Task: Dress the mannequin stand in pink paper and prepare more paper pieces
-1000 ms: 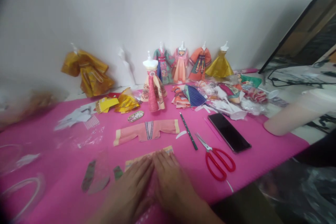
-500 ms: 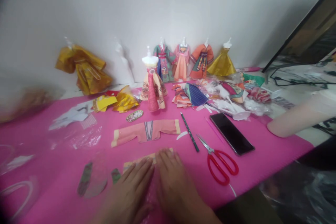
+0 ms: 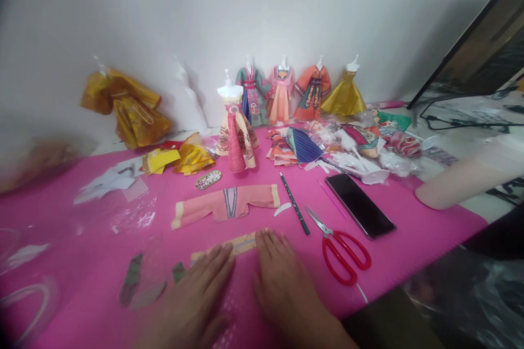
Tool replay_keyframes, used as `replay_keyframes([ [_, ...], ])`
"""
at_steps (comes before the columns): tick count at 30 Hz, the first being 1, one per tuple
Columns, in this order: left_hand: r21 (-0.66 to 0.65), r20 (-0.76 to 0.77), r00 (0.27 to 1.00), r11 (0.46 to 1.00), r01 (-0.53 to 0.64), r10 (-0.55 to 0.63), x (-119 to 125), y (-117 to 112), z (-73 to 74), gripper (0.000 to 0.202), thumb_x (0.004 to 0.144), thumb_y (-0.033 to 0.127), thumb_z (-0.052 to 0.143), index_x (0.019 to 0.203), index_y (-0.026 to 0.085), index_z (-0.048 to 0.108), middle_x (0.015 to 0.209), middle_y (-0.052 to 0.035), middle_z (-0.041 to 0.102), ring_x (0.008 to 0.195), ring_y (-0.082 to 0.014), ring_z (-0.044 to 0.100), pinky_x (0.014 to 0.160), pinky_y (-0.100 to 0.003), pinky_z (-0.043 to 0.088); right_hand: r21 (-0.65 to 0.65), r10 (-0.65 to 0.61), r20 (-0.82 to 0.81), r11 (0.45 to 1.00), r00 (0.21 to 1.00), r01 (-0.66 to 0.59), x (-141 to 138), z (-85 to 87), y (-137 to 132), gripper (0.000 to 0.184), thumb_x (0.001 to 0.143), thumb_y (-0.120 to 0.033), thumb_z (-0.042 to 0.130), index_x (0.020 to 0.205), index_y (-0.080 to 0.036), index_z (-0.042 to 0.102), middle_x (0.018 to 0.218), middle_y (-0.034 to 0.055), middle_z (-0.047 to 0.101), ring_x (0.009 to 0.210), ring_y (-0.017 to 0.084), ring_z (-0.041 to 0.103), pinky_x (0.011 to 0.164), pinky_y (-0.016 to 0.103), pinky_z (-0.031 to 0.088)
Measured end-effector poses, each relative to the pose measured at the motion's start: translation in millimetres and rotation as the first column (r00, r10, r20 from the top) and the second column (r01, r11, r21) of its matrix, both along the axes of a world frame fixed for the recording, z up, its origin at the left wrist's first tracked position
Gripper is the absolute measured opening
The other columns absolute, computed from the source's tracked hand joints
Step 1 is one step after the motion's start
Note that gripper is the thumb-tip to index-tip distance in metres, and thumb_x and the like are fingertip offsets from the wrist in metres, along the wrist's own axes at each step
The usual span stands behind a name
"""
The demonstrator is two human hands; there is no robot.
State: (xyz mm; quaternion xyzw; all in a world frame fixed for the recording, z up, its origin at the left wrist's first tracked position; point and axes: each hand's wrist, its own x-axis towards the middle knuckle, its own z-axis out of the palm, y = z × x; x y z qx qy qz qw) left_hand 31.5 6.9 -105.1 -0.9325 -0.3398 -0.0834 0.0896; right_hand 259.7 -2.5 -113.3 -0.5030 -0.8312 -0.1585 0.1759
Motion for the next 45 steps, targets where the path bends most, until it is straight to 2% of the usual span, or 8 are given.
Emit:
replay_keyframes([
  [12,-0.125,-0.084,0.978,0.972,-0.2,0.19,-13.3,15.3,42.6,0.041,0.094,0.043,0.048,0.114,0.015,0.071,0.119,-0.014,0.073,0.109,-0.0359,0.069,0.087,-0.057,0.058,-0.055,0.009,0.019,0.998,1.0,-0.008,5.2,-3.8,2.9,0.044,0.088,-0.013,0.041,0.123,0.002,0.063,0.124,0.023,0.067,0.111,0.033,0.068,0.088,0.044,0.062],
  [15,-0.046,-0.073,0.976,0.977,-0.207,0.203,-13.4,16.3,39.8,0.04,0.093,0.04,0.05,0.116,0.014,0.069,0.121,-0.016,0.071,0.108,-0.0381,0.069,0.088,-0.062,0.057,-0.049,0.008,0.022,0.999,1.0,-0.007,5.6,-1.6,3.2,0.044,0.088,-0.014,0.042,0.122,0.002,0.064,0.123,0.0237,0.067,0.109,0.033,0.069,0.086,0.044,0.063],
  [18,0.008,-0.017,0.995,0.995,-0.099,0.099,-8.6,10.8,32.3,0.045,0.094,0.038,0.05,0.128,0.01,0.061,0.133,-0.0182,0.063,0.115,-0.035,0.066,0.089,-0.051,0.06,-0.024,0.012,0.033,1.0,0.999,-0.011,6.2,-2.5,1.4,0.044,0.088,-0.013,0.041,0.122,0.001,0.063,0.123,0.0241,0.067,0.108,0.033,0.07,0.086,0.044,0.062],
  [22,-0.103,0.007,0.999,0.994,0.041,-0.04,-1.1,-4.4,23.4,0.058,0.093,0.041,0.055,0.139,0.007,0.048,0.14,-0.0203,0.056,0.125,-0.0329,0.059,0.095,-0.044,0.058,-0.01,0.021,-0.009,1.0,1.0,-0.022,10.4,-14.2,-2.6,0.045,0.089,-0.014,0.041,0.13,-0.001,0.057,0.125,0.0238,0.067,0.111,0.033,0.068,0.086,0.046,0.062],
  [28,-0.27,0.102,0.992,0.962,-0.046,0.076,3.0,-16.2,25.8,0.063,0.093,0.035,0.055,0.149,0.015,0.034,0.148,-0.0173,0.051,0.138,-0.0313,0.045,0.11,-0.047,0.046,-0.03,-0.01,-0.15,1.0,0.989,0.006,7.5,-21.2,0.1,0.051,0.086,-0.007,0.039,0.135,-0.006,0.053,0.129,0.0193,0.066,0.12,0.032,0.062,0.097,0.052,0.053],
  [35,-0.278,0.063,0.993,0.958,-0.075,0.096,8.9,-8.2,23.5,0.052,0.091,0.016,0.045,0.143,0.017,0.045,0.145,-0.0115,0.055,0.136,-0.0278,0.049,0.111,-0.044,0.045,-0.025,0.301,-0.073,0.952,0.951,-0.304,-26.2,4.3,3.6,0.048,0.081,-0.013,0.044,0.126,-0.001,0.057,0.127,0.0165,0.067,0.116,0.03,0.065,0.088,0.045,0.057],
  [39,-0.3,-0.065,0.998,0.954,-0.023,0.003,10.7,-3.1,21.6,0.06,0.086,0.024,0.056,0.142,0.005,0.045,0.147,-0.0208,0.049,0.134,-0.0377,0.048,0.106,-0.051,0.047,0.018,0.241,0.001,0.97,0.97,-0.241,-23.6,2.2,2.4,0.043,0.083,-0.011,0.042,0.12,0.001,0.06,0.121,0.0196,0.07,0.11,0.031,0.068,0.084,0.046,0.057],
  [45,-0.377,-0.065,0.996,0.923,-0.074,0.053,9.7,-2.5,12.4,0.067,0.087,0.039,0.06,0.144,0.008,0.043,0.149,-0.0217,0.047,0.14,-0.039,0.04,0.11,-0.053,0.041,0.122,0.073,0.042,0.99,0.996,-0.078,-0.6,-13.2,3.8,0.039,0.091,-0.015,0.038,0.119,0.001,0.059,0.117,0.0218,0.072,0.105,0.033,0.07,0.086,0.048,0.053],
])
